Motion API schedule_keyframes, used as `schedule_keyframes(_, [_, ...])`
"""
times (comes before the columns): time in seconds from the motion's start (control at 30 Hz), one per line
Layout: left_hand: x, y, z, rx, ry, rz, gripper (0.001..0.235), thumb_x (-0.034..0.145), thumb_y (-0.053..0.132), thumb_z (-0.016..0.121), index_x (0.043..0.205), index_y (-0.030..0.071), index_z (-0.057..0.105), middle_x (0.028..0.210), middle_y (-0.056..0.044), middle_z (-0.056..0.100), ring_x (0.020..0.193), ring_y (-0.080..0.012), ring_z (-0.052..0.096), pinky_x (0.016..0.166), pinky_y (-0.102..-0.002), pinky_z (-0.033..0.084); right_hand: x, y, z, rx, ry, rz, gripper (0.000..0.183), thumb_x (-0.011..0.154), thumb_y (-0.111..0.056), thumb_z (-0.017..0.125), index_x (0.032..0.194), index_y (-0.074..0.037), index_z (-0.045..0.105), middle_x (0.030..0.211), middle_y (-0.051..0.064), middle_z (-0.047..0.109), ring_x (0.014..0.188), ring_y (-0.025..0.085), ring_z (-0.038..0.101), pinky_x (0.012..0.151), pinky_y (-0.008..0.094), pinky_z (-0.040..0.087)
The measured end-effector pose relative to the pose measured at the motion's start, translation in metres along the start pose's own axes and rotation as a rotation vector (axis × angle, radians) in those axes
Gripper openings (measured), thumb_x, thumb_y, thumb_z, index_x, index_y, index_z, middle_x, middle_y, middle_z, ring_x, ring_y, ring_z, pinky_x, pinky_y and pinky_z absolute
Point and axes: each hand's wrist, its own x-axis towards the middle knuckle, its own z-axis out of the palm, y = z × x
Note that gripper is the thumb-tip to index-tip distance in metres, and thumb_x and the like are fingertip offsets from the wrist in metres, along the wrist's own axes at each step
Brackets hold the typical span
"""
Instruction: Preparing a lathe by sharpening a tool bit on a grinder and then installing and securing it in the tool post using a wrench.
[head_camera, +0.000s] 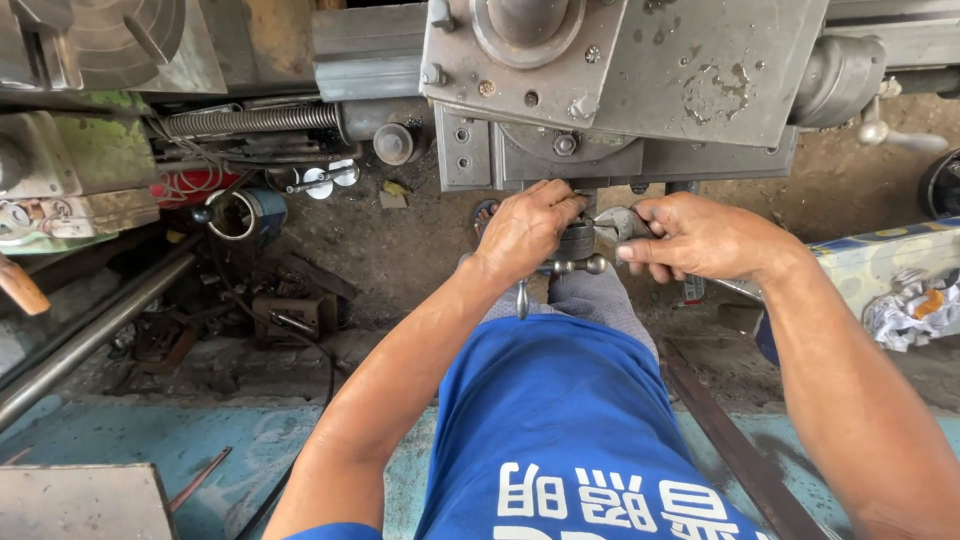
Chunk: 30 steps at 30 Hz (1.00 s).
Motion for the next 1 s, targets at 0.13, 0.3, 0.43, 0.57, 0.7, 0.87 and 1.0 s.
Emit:
schedule_keyframes(0.13, [0.0,-0.003,0.004,0.003,-0.004,0.007,0.009,0.101,0.015,0.061,0.1,0.012,0.07,0.091,-0.001,0.06,0.088,-0.0247,0.067,0.066,-0.035,0.058,0.001,-0.002,0.002,0.026,-0.003,-0.05,0.024,0.095,-0.016,0.07,0.096,0.008,0.071,0.07,0.02,0.076,0.052,0.022,0.067,0.047,0.033,0.056])
schedule_keyframes(0.3, [0.0,-0.006,0.006,-0.009,-0.011,0.022,0.01,0.102,0.015,0.061,0.102,0.012,0.07,0.092,-0.001,0.061,0.089,-0.0249,0.067,0.067,-0.034,0.059,-0.001,-0.008,0.003,0.056,-0.025,-0.111,0.021,0.097,-0.013,0.066,0.092,0.007,0.066,0.063,0.02,0.073,0.046,0.021,0.06,0.045,0.035,0.053])
schedule_keyframes(0.43, [0.001,-0.006,0.004,-0.029,-0.018,0.017,0.009,0.101,0.014,0.061,0.101,0.011,0.07,0.092,-0.002,0.061,0.09,-0.0263,0.067,0.068,-0.036,0.059,-0.004,-0.008,-0.001,0.114,-0.041,-0.162,0.016,0.095,-0.008,0.065,0.088,0.006,0.062,0.061,0.02,0.07,0.049,0.022,0.06,0.047,0.035,0.054])
schedule_keyframes(0.57, [-0.001,-0.006,0.005,-0.025,-0.012,0.013,0.01,0.101,0.015,0.061,0.102,0.012,0.071,0.093,-0.001,0.061,0.091,-0.0252,0.068,0.069,-0.035,0.059,-0.003,-0.009,-0.001,0.159,-0.037,-0.128,0.014,0.095,-0.005,0.065,0.093,0.009,0.066,0.065,0.021,0.071,0.053,0.023,0.062,0.046,0.034,0.053])
schedule_keyframes(0.7, [0.002,-0.002,0.0,-0.021,-0.003,0.031,0.014,0.102,0.012,0.058,0.102,0.011,0.071,0.091,-0.003,0.062,0.089,-0.0257,0.068,0.069,-0.035,0.059,0.014,0.015,0.001,0.239,-0.03,-0.117,0.018,0.093,-0.007,0.071,0.09,0.009,0.063,0.067,0.023,0.073,0.051,0.019,0.061,0.042,0.029,0.05])
schedule_keyframes(0.87, [0.002,-0.003,-0.002,-0.031,-0.026,0.036,0.018,0.101,0.007,0.055,0.107,0.01,0.072,0.093,-0.003,0.065,0.09,-0.0254,0.069,0.072,-0.034,0.059,0.009,0.008,0.0,0.204,-0.056,-0.155,0.014,0.093,-0.006,0.069,0.092,0.008,0.067,0.064,0.019,0.071,0.051,0.02,0.063,0.043,0.032,0.052])
schedule_keyframes(1.0, [-0.006,0.0,-0.017,-0.002,-0.075,0.092,0.018,0.098,0.003,0.056,0.109,0.007,0.071,0.094,-0.005,0.065,0.092,-0.0259,0.068,0.073,-0.034,0.058,0.031,0.031,0.005,0.121,0.006,-0.142,0.025,0.095,-0.018,0.072,0.093,0.006,0.066,0.072,0.021,0.075,0.057,0.023,0.069,0.049,0.035,0.058])
